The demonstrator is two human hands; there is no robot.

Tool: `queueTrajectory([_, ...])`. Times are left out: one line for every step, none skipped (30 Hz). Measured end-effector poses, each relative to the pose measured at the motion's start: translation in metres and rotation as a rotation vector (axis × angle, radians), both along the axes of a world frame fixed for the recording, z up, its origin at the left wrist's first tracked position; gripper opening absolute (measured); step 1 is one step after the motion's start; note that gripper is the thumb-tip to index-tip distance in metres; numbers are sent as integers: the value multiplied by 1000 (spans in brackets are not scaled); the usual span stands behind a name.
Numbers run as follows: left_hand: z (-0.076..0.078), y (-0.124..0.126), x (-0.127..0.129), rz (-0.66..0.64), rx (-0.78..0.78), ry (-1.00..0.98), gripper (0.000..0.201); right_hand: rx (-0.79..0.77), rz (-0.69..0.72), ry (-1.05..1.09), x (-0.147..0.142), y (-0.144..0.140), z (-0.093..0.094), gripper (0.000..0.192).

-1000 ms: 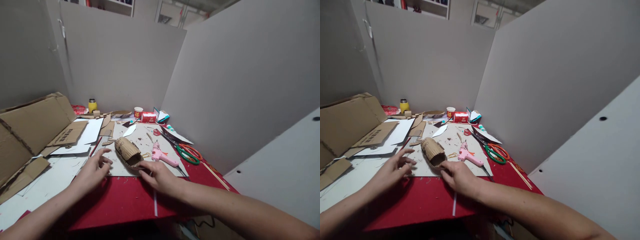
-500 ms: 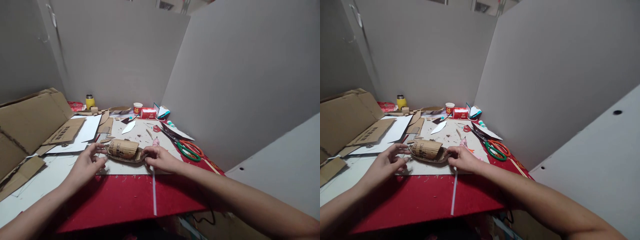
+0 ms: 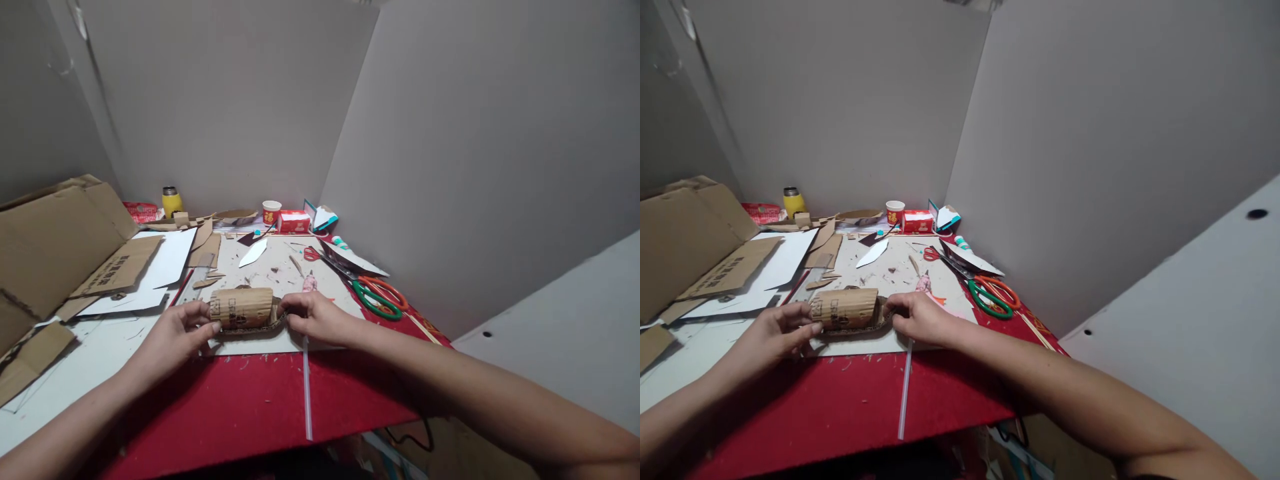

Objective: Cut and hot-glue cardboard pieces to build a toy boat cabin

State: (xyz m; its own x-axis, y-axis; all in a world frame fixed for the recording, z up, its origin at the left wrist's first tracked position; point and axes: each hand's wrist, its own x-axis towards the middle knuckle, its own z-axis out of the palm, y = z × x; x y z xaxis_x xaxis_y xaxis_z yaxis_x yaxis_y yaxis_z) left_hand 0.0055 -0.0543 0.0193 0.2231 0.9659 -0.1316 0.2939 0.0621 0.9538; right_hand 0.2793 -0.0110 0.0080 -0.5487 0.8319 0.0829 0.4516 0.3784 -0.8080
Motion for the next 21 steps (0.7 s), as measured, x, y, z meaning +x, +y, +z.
queueTrajectory([0, 0, 0, -10, 3, 11, 23, 8, 4, -9, 0, 1, 0, 29])
queueTrajectory([0, 0, 0, -19, 6, 19, 23, 13, 8, -16, 0, 1, 0, 29])
queueTrajectory([0, 0, 0, -27, 8, 26, 23, 15, 11, -22, 0, 2, 0, 30])
queueTrajectory([1, 0, 0, -34, 7, 31, 24, 14, 12, -25, 0, 3, -1, 30])
queueTrajectory([1, 0, 0, -39, 5, 31, 25, 14, 11, -28, -1, 3, -1, 31])
queueTrajectory([1, 0, 0, -44, 0, 31, 25, 13, 9, -30, -1, 4, -2, 31])
queueTrajectory([2, -1, 0, -44, -6, 30, 25, 11, 6, -32, -1, 5, -3, 31])
queueTrajectory([2, -1, 1, -42, -8, 26, 26, 9, 3, -35, -1, 5, -4, 31])
queueTrajectory([1, -1, 1, -41, -7, 24, 26, 6, 0, -37, -1, 6, -5, 31])
queueTrajectory([1, -1, 1, -40, -4, 20, 26, 3, -4, -40, -2, 6, -5, 30])
queueTrajectory([0, 0, 1, -40, -3, 15, 26, 1, -9, -42, -2, 7, -6, 30])
queueTrajectory([-1, 0, 0, -40, -1, 9, 25, -1, -16, -45, -2, 7, -6, 29])
queueTrajectory([-2, 0, 0, -44, 3, 0, 25, -2, -22, -47, -3, 7, -6, 29])
queueTrajectory([-3, 1, 0, -50, 4, -8, 25, -2, -29, -48, -3, 7, -6, 29])
queueTrajectory([-4, 1, 0, -54, 4, -16, 24, -1, -34, -49, -3, 8, -7, 29])
queueTrajectory([-4, 1, 1, -58, 4, -24, 23, -1, -39, -49, -3, 8, -7, 29])
queueTrajectory([-5, 1, 1, -63, 3, -30, 23, -2, -43, -49, -4, 7, -7, 28])
queueTrajectory([-5, 2, 1, -67, 3, -33, 22, -4, -46, -48, -4, 7, -8, 28])
queueTrajectory([-4, 2, 1, -73, 1, -31, 22, -7, -50, -48, -4, 7, -8, 28])
queueTrajectory([-3, 2, 1, -79, 0, -27, 22, -9, -53, -47, -4, 7, -8, 28])
queueTrajectory([-2, 2, 1, -86, 2, -20, 21, -11, -57, -46, -4, 7, -8, 28])
